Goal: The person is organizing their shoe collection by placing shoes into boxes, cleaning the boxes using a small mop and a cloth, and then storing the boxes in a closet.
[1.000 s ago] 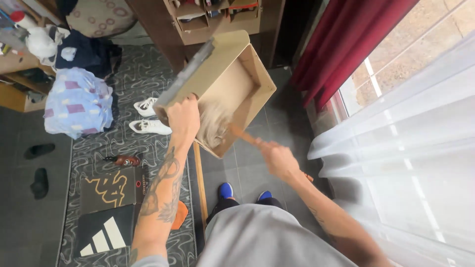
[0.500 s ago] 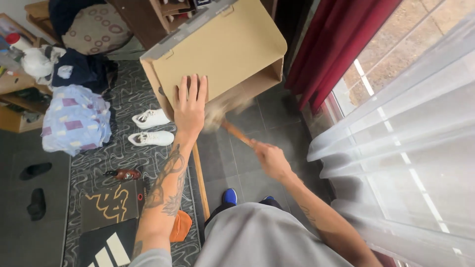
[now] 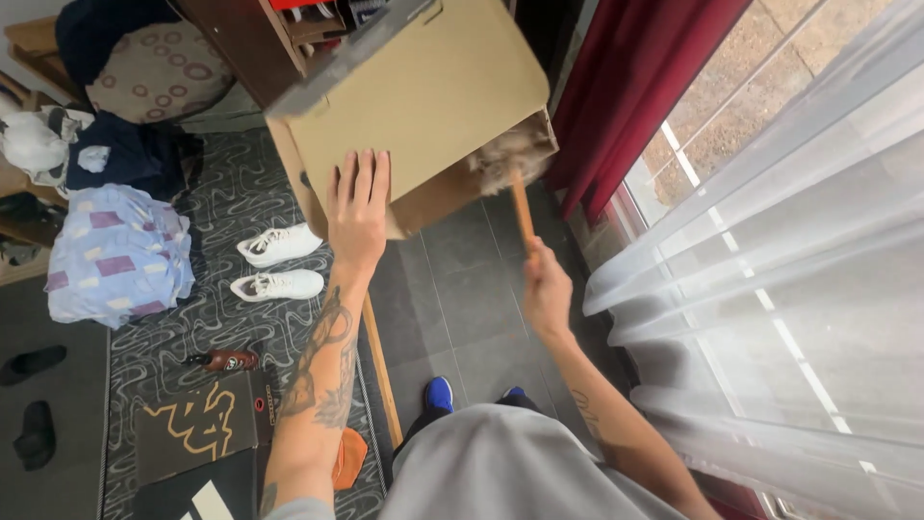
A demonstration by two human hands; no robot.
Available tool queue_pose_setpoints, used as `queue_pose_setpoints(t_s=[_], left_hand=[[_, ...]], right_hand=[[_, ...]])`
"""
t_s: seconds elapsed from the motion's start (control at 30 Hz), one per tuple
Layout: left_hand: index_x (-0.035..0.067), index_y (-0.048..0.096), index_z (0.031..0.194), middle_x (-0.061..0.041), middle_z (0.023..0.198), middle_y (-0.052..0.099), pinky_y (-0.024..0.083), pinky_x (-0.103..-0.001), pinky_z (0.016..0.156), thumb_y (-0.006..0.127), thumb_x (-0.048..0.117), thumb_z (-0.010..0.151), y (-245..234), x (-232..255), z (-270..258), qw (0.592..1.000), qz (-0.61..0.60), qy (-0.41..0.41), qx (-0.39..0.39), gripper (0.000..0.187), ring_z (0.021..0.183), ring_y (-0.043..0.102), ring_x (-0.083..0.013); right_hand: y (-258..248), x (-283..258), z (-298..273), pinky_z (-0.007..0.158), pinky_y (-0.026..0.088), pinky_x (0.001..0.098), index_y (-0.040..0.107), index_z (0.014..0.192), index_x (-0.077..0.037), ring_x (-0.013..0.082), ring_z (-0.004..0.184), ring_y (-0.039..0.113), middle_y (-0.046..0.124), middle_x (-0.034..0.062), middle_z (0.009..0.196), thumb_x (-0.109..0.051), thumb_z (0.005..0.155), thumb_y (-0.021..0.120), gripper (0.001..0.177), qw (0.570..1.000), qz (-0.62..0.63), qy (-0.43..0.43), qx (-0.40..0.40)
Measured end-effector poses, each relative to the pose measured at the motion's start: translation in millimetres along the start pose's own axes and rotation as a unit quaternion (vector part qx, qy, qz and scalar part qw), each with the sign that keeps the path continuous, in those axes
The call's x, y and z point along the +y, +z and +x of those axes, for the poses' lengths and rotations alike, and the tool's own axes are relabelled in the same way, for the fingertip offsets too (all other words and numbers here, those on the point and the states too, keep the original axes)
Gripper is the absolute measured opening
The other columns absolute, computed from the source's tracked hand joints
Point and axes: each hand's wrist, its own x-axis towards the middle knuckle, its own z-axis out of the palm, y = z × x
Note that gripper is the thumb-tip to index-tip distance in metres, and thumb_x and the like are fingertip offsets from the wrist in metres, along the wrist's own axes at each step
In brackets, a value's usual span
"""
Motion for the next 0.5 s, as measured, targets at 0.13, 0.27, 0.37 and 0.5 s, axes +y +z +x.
queue_pose_setpoints(t_s=[0.13,0.27,0.37,0.5], left_hand=[[0.013,0.068,0.135,-0.009,0.13,0.068,0.054,-0.047,0.101,0.053,0.01,0.107,16,-14,2,1.0,0.011,0.018,0.001,0.032,0.121,0.064,-0.0276],[0.012,0.063,0.14,-0.013,0.13,0.066,0.055,-0.05,0.098,0.047,0.004,0.107,11,-38,4,0.999,0.008,-0.011,-0.047,0.038,0.12,0.063,-0.0309],[0.012,0.065,0.138,-0.01,0.13,0.066,0.057,-0.048,0.098,0.054,0.003,0.104,12,-48,6,0.998,0.051,0.002,-0.047,0.037,0.12,0.063,-0.0294],[0.013,0.065,0.136,-0.008,0.129,0.066,0.058,-0.045,0.097,0.057,0.003,0.104,15,-38,1,0.997,0.062,0.013,-0.045,0.035,0.119,0.063,-0.0275]], right_hand=[[1,-34,-6,0.071,0.056,0.0433,0.063,0.093,-0.014,0.0278,0.076,0.069,0.07,0.0057,0.08,-0.021,0.103,0.055,0.015,0.967,-0.048,-0.07,-0.24],[-34,-57,-1,0.085,0.062,0.0389,0.072,0.122,-0.021,0.0265,0.097,0.076,0.077,0.0059,0.113,-0.018,0.099,0.057,0.027,0.88,-0.208,-0.002,-0.428],[-51,-75,1,0.085,0.061,0.0485,0.072,0.124,-0.019,0.0342,0.099,0.074,0.076,0.0065,0.117,-0.02,0.098,0.057,0.03,0.903,-0.189,-0.019,-0.386],[-22,-76,27,0.081,0.062,0.0472,0.071,0.122,-0.02,0.0321,0.092,0.076,0.078,0.0072,0.107,-0.019,0.098,0.058,0.027,0.929,-0.143,-0.066,-0.335]])
